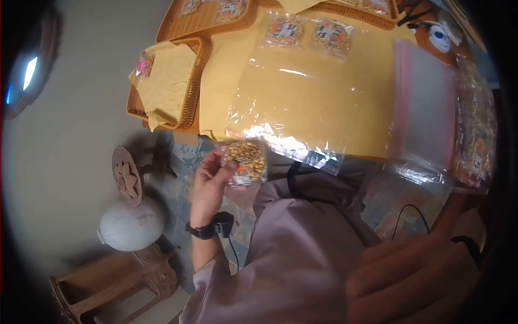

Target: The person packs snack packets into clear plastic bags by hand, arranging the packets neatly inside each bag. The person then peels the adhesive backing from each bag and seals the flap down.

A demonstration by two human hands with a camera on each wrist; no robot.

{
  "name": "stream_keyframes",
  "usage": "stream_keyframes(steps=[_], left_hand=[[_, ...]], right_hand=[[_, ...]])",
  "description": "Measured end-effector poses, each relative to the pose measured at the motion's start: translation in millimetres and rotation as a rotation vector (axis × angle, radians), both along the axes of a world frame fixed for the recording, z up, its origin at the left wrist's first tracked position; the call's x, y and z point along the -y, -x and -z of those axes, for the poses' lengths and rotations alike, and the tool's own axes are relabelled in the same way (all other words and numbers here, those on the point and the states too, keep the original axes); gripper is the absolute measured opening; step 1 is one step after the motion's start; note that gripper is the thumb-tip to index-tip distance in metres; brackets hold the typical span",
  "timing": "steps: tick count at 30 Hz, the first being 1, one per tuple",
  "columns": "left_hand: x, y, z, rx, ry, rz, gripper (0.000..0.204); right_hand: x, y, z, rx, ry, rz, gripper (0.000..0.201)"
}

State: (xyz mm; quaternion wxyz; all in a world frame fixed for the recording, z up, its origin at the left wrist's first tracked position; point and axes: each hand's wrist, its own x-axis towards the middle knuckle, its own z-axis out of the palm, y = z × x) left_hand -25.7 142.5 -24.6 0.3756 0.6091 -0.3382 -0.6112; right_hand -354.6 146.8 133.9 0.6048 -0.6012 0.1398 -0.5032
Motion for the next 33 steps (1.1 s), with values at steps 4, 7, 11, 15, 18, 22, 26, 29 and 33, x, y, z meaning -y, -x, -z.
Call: stream_keyframes(steps=[4, 7, 11, 15, 18, 22, 26, 29, 33], left_hand=[[-2.0, 14.3, 9.6, -0.068, -0.015, -0.043, 0.041], [-4.5, 24.6, 6.2, -0.013, 0.022, -0.118, 0.039], [5.6, 22.5, 6.5, 0.125, 0.088, -0.161, 0.033], [14.3, 19.2, 8.6, 0.123, 0.115, -0.177, 0.028], [15.3, 17.0, 15.2, 0.136, 0.142, -0.189, 0.028], [14.5, 26.0, 9.0, 0.167, 0.170, -0.242, 0.026], [13.3, 24.5, -2.3, 0.266, 0.129, -0.225, 0.027], [18.3, 28.7, 4.9, 0.206, 0.150, -0.231, 0.028], [20.6, 42.9, 6.2, 0.251, 0.200, -0.218, 0.030]], right_hand=[[-9.0, 6.8, 5.4, -0.013, -0.025, -0.138, 0.027], [-10.0, 5.8, 5.6, -0.035, -0.066, -0.130, 0.027], [-12.8, 3.6, 5.6, -0.036, -0.113, -0.120, 0.028], [-12.0, 2.4, -0.6, -0.064, -0.158, -0.099, 0.029], [-8.1, -2.5, -6.3, -0.082, -0.184, -0.098, 0.030], [-0.3, -7.8, -11.6, -0.110, -0.220, -0.085, 0.030], [1.5, -18.9, -9.1, -0.122, -0.233, 0.012, 0.031], [5.6, -23.6, -7.5, -0.127, -0.187, 0.081, 0.031], [11.0, -22.3, -5.3, -0.091, -0.143, 0.051, 0.030]])
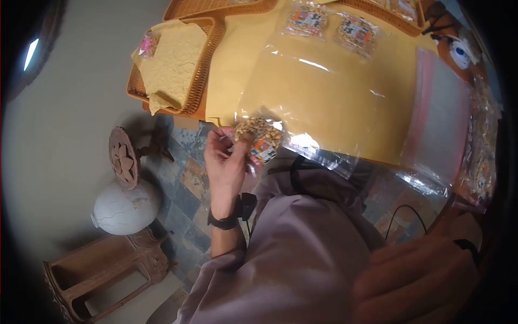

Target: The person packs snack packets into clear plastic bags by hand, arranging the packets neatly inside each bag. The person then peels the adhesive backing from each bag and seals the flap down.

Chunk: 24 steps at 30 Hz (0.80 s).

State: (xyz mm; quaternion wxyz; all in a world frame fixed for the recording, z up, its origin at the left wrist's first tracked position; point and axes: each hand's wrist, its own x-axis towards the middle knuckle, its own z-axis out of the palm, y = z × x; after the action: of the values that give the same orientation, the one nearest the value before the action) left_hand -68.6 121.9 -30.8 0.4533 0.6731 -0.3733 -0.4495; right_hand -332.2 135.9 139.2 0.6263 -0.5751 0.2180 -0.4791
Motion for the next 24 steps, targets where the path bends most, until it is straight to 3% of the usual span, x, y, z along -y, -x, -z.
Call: stream_keyframes(steps=[4, 6, 10, 19, 23, 24], left_hand=[[3.0, 3.7, -2.7, -0.113, -0.015, -0.003, 0.034], [2.1, 2.2, -0.6, -0.095, -0.027, -0.009, 0.035], [6.9, -1.6, -1.6, -0.122, 0.007, 0.003, 0.037], [14.7, 16.7, 2.5, -0.288, -0.011, 0.072, 0.037], [21.0, 26.6, 13.7, -0.326, -0.024, 0.122, 0.042], [22.5, 31.5, 19.1, -0.355, 0.022, 0.116, 0.046]], right_hand=[[10.7, 8.4, -1.1, -0.040, 0.110, -0.141, 0.027], [10.0, 1.3, 0.2, 0.062, 0.070, -0.037, 0.027], [0.4, -17.1, 6.7, 0.030, 0.054, 0.175, 0.027], [1.4, 16.3, 4.6, -0.084, 0.037, -0.162, 0.028], [22.7, -9.0, 5.5, 0.339, -0.181, -0.237, 0.023], [-13.8, 26.4, 13.1, 0.453, -0.227, -0.249, 0.022]])
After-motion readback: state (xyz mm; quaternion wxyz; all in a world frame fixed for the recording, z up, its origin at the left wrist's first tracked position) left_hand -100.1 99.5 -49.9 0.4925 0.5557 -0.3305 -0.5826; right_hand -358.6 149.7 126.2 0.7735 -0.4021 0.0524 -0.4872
